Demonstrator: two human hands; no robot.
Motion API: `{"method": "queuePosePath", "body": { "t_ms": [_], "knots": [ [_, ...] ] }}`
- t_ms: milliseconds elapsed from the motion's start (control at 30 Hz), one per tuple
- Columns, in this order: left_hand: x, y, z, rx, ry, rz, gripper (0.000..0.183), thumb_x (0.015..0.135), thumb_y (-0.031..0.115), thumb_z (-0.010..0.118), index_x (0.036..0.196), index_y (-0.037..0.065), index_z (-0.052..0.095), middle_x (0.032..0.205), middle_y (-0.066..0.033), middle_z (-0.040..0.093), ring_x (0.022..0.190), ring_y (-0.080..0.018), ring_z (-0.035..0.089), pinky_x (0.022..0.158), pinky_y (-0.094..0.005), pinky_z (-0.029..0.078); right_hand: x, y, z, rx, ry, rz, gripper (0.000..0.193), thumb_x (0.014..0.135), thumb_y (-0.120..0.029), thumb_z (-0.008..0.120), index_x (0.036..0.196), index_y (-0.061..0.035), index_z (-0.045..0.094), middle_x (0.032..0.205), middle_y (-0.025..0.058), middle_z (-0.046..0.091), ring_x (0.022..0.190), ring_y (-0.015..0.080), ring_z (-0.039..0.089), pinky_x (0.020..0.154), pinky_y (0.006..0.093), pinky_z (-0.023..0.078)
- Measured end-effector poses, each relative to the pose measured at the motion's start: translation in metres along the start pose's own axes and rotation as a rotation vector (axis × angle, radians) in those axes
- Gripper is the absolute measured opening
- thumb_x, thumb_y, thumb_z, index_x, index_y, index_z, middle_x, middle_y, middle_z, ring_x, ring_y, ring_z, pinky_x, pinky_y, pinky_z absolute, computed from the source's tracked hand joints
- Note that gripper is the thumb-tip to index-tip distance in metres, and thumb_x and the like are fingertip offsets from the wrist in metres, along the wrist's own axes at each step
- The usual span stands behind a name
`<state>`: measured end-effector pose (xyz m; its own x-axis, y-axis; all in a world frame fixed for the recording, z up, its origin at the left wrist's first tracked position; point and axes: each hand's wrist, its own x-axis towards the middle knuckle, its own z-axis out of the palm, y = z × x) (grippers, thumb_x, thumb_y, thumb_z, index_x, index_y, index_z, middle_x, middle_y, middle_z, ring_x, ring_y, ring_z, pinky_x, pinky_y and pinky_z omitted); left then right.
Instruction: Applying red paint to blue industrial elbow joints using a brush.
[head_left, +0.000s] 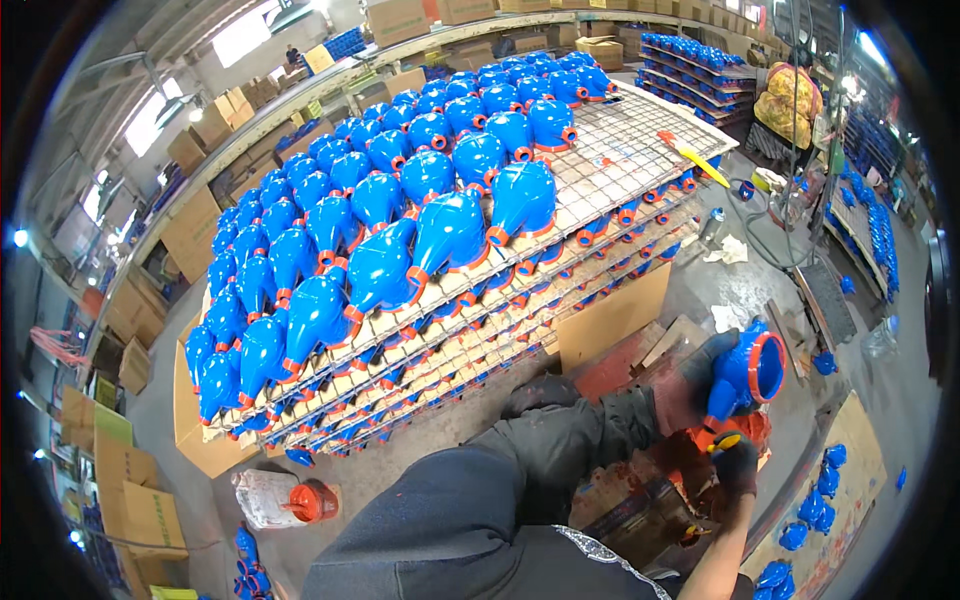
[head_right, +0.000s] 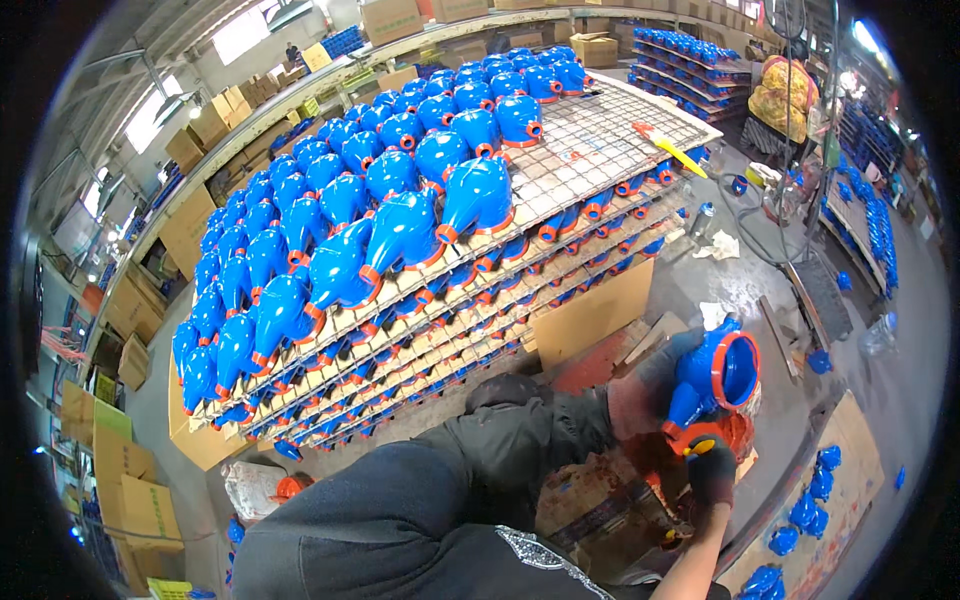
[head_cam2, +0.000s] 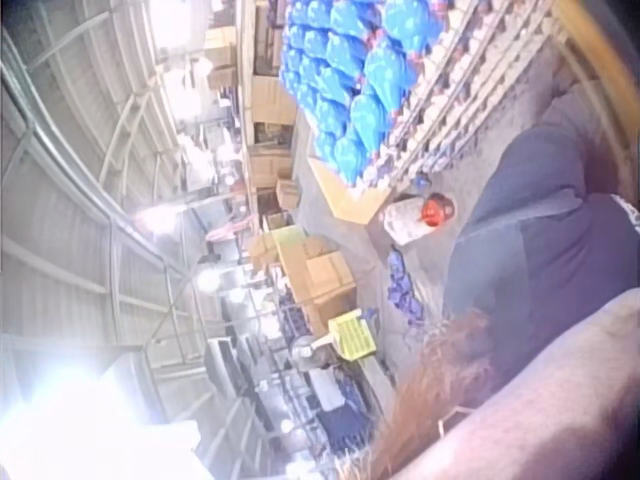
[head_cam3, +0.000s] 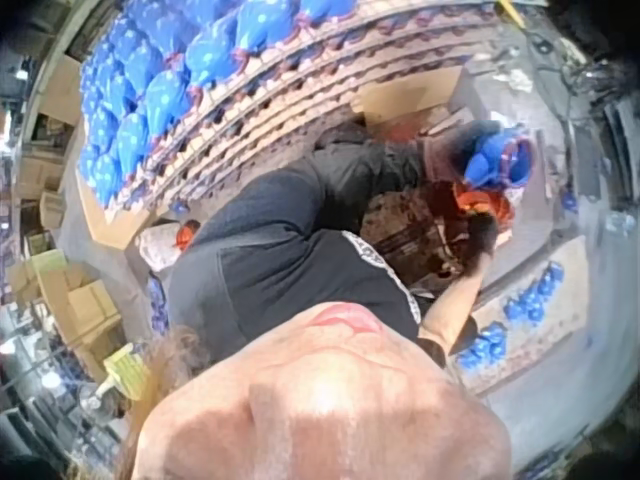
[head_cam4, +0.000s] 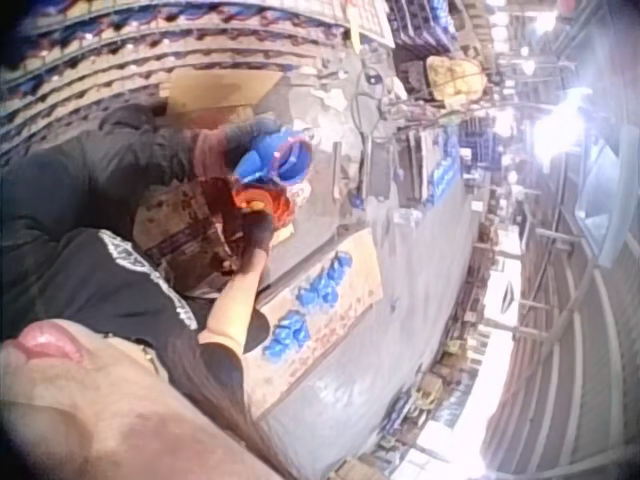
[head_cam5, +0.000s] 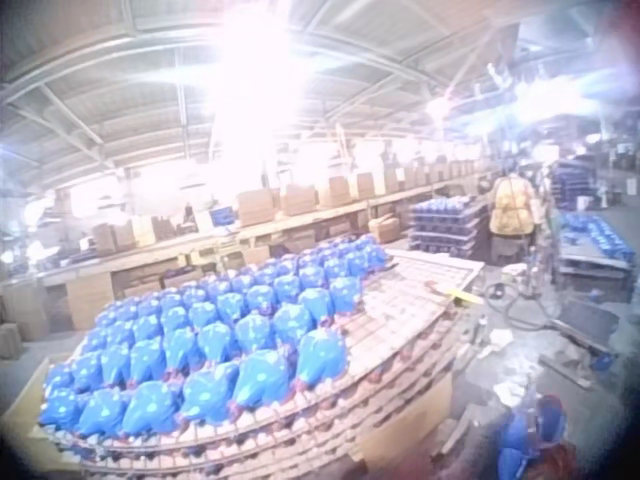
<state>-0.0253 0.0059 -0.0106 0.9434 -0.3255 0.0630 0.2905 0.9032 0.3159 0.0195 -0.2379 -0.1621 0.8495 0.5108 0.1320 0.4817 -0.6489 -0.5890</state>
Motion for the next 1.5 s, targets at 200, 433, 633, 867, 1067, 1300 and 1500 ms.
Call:
{"method": "queuePosePath", "body": {
  "t_ms": [200, 433, 633, 867, 1067, 1300, 1500],
  "knots": [
    [0.002, -0.008, -0.021, 0.226, 0.096, -0.135, 0.055, 0.086, 0.049, 0.06, 0.123, 0.01, 0.05, 0.11, -0.0074, 0.062, 0.09, -0.0205, 0.064, 0.08, -0.0317, 0.053, -0.008, -0.005, -0.037, 0.094, -0.011, 0.051, 0.013, 0.07, -0.002, 0.068, 0.082, -0.0055, 0.064, 0.078, 0.0083, 0.066, 0.074, 0.0219, 0.064, 0.069, 0.0317, 0.05],
    [0.01, -0.02, -0.015, 1.043, 0.357, 0.049, 0.054, 0.074, 0.031, 0.074, 0.115, 0.003, 0.053, 0.104, -0.0128, 0.06, 0.088, -0.0241, 0.062, 0.082, -0.0361, 0.051, -0.022, -0.047, -0.092, 0.652, 0.316, 0.241, 0.016, 0.074, 0.003, 0.068, 0.088, -0.0032, 0.064, 0.081, 0.003, 0.062, 0.074, 0.015, 0.058, 0.072, 0.0272, 0.047],
    [0.005, -0.035, -0.013, 1.941, 0.094, 0.382, 0.053, 0.065, 0.03, 0.074, 0.109, 0.004, 0.057, 0.104, -0.0216, 0.059, 0.1, -0.0392, 0.055, 0.085, -0.0454, 0.046, -0.041, -0.061, -0.127, 0.496, 0.637, 0.2, 0.023, 0.081, -0.002, 0.065, 0.104, -0.0007, 0.063, 0.099, 0.0071, 0.064, 0.092, 0.0179, 0.059, 0.084, 0.0309, 0.048],
    [0.005, -0.053, -0.009, 2.236, -0.092, 0.26, 0.068, 0.062, 0.03, 0.077, 0.122, 0.01, 0.051, 0.107, -0.0199, 0.055, 0.102, -0.0385, 0.055, 0.084, -0.0461, 0.048, -0.036, -0.084, -0.125, 0.655, 0.596, 0.015, 0.021, 0.078, -0.001, 0.068, 0.099, 0.0, 0.066, 0.09, 0.0043, 0.066, 0.081, 0.0109, 0.06, 0.075, 0.0252, 0.048],
    [0.008, -0.061, -0.017, 2.403, -0.079, 0.182, 0.074, 0.061, 0.032, 0.078, 0.126, 0.012, 0.05, 0.109, -0.0166, 0.055, 0.104, -0.0365, 0.054, 0.086, -0.0448, 0.048, -0.033, -0.092, -0.118, 0.552, 0.447, 0.21, 0.027, 0.082, -0.003, 0.069, 0.108, 0.0023, 0.063, 0.097, 0.0072, 0.067, 0.087, 0.0135, 0.062, 0.08, 0.0257, 0.05],
    [0.011, -0.056, -0.025, 2.264, 0.004, 0.28, 0.069, 0.063, 0.035, 0.075, 0.121, 0.006, 0.052, 0.106, -0.0211, 0.057, 0.096, -0.0381, 0.06, 0.083, -0.0443, 0.05, -0.036, -0.103, -0.12, 0.417, 0.434, 0.193, 0.024, 0.08, -0.002, 0.069, 0.104, 0.0013, 0.065, 0.099, 0.0077, 0.067, 0.087, 0.0136, 0.062, 0.079, 0.0251, 0.05],
    [0.011, -0.044, -0.021, 1.58, 0.047, -0.055, 0.069, 0.073, 0.037, 0.074, 0.126, 0.0, 0.05, 0.113, -0.0154, 0.06, 0.098, -0.0231, 0.063, 0.081, -0.0323, 0.052, -0.037, -0.1, -0.124, 0.421, 0.608, 0.129, 0.021, 0.077, -0.002, 0.07, 0.098, -0.0011, 0.066, 0.087, 0.0061, 0.067, 0.075, 0.0116, 0.062, 0.067, 0.0243, 0.05]
  ]
}}
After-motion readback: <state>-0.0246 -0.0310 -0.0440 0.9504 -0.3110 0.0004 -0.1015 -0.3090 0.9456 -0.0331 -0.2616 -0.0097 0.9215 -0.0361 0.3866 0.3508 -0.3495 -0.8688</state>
